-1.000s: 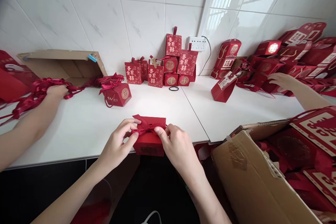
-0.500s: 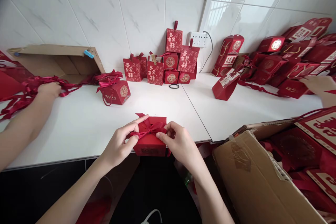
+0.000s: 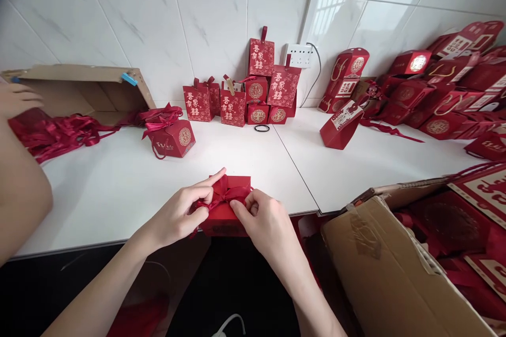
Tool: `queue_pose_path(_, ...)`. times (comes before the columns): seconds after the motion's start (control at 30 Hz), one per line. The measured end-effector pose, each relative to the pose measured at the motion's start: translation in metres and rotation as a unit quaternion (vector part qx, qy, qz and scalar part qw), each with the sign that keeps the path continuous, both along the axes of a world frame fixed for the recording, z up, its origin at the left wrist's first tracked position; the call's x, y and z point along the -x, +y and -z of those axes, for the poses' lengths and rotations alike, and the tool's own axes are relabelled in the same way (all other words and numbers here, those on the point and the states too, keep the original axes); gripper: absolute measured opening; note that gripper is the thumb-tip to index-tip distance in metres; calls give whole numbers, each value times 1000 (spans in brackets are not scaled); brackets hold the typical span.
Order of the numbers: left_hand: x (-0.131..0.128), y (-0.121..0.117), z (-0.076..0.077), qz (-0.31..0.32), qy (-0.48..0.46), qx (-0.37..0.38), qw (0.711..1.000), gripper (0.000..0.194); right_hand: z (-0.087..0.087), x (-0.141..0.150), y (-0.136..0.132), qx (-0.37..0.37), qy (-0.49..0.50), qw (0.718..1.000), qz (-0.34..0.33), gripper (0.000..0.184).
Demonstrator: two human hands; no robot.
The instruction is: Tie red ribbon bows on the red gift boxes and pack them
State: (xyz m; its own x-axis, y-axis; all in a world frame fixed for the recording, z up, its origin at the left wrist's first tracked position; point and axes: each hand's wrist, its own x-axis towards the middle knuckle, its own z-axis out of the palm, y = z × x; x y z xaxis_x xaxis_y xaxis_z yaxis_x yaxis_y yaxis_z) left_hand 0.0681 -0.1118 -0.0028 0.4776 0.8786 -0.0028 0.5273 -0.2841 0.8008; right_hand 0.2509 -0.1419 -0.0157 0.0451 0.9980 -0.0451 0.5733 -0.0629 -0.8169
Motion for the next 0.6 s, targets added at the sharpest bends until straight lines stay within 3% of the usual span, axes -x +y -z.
queue_pose_path(0.2, 5, 4, 0, 16, -38, 37, 998, 20, 3, -19, 18, 61, 159, 980, -103, 33)
queue_pose_path(0.37, 11, 7, 10, -3, -78, -3, 997, 20, 6, -29, 29, 111, 274, 944, -145, 38)
queue_pose_path(0.47, 13, 6, 14, -41, -96, -30, 994, 17, 7, -32, 28, 118, 281, 941, -148, 41)
queue_pose_path(0.6, 12, -3, 18, -113, -94, -19, 989, 12, 5, -30, 15, 73, 182, 974, -114, 44)
